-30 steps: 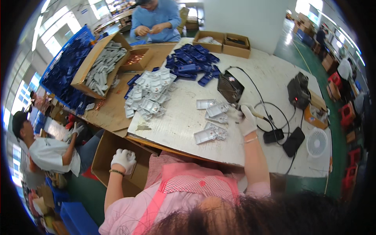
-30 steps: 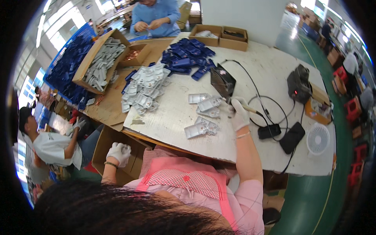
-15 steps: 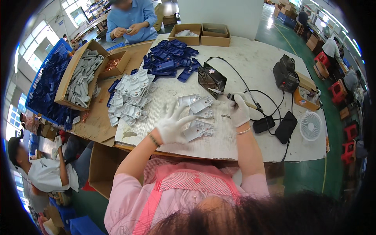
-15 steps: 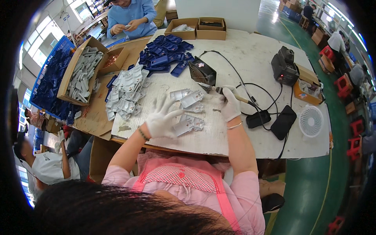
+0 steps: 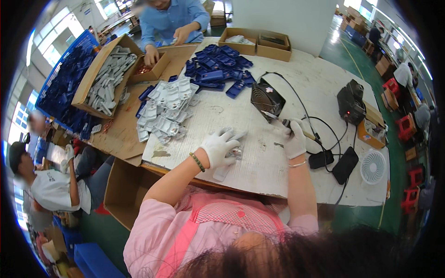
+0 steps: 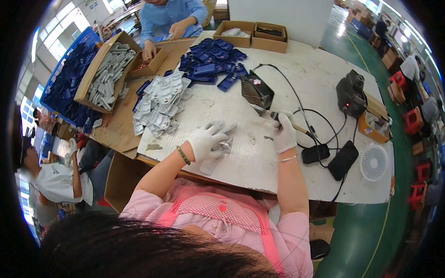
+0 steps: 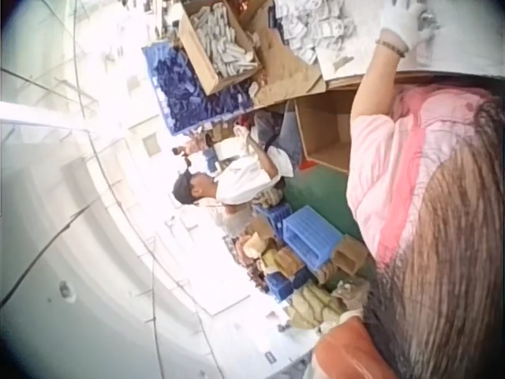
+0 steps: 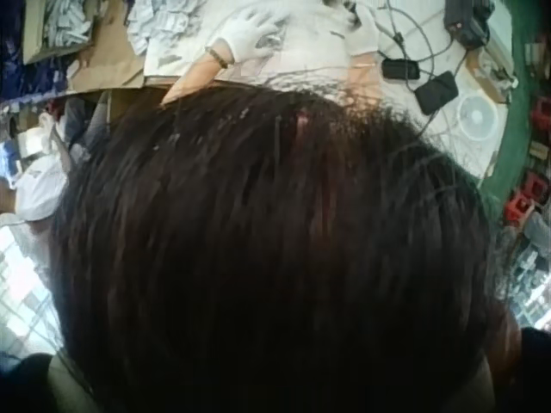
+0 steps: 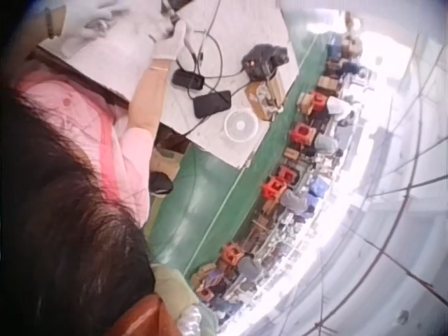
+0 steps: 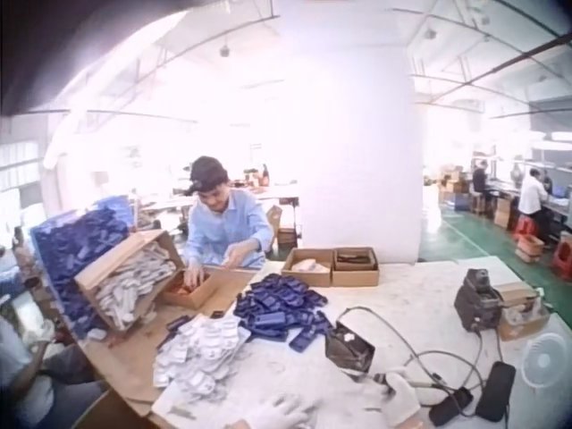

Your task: The person puts on gloves, picks up a soldering iron, and processes plastic casing components one at a time using the soldering iron.

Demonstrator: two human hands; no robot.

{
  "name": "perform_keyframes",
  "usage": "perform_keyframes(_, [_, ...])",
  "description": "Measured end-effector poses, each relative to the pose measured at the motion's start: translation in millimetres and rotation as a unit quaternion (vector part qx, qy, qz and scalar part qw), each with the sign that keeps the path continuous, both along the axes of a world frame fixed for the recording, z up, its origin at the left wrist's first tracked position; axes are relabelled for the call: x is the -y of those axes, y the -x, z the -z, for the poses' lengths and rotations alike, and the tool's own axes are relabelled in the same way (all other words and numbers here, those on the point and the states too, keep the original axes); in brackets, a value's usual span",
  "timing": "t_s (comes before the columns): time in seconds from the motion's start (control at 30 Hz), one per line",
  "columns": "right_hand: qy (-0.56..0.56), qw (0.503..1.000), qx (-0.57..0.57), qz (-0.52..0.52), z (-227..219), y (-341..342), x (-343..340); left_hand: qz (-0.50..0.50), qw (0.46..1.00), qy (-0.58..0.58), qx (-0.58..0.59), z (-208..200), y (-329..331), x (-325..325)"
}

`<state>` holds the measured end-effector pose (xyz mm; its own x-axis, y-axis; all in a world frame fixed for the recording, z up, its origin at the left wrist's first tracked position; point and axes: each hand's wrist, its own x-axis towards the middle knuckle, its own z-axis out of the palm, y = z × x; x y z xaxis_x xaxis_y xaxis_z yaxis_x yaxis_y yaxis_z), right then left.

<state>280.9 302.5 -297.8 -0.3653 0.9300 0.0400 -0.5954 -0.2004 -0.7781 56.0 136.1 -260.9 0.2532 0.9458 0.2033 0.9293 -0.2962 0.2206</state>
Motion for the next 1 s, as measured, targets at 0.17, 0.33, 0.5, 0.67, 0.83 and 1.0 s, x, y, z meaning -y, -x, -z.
perform_keyframes(0.17, [-0.008,1.0,0.003,-0.015,0.8,4.8,2.3,-0.152,0.986,0.071,-0.006,-10.4,21.2,64.3])
perform_keyframes(0.33, [0.032,0.998,-0.031,-0.035,-1.5,3.7,2.8,-0.279,0.955,0.086,-0.045,-22.0,59.3,158.0])
perform_keyframes(0.5, [0.024,0.999,0.005,-0.034,-0.7,7.1,6.1,-0.45,0.806,0.376,-0.08,-36.8,82.2,228.1])
perform_keyframes(0.67, [0.021,0.999,0.006,-0.041,-0.9,8.7,9.7,-0.457,0.873,0.158,-0.061,-19.8,98.9,220.7])
perform_keyframes(0.83, [0.017,0.999,0.009,-0.033,0.0,7.5,9.6,-0.374,0.923,-0.073,0.051,-4.3,114.4,147.3])
perform_keyframes(1.0, [0.004,0.999,0.022,-0.049,-3.5,5.7,11.1,-0.384,0.922,-0.054,0.016,16.4,109.9,89.6])
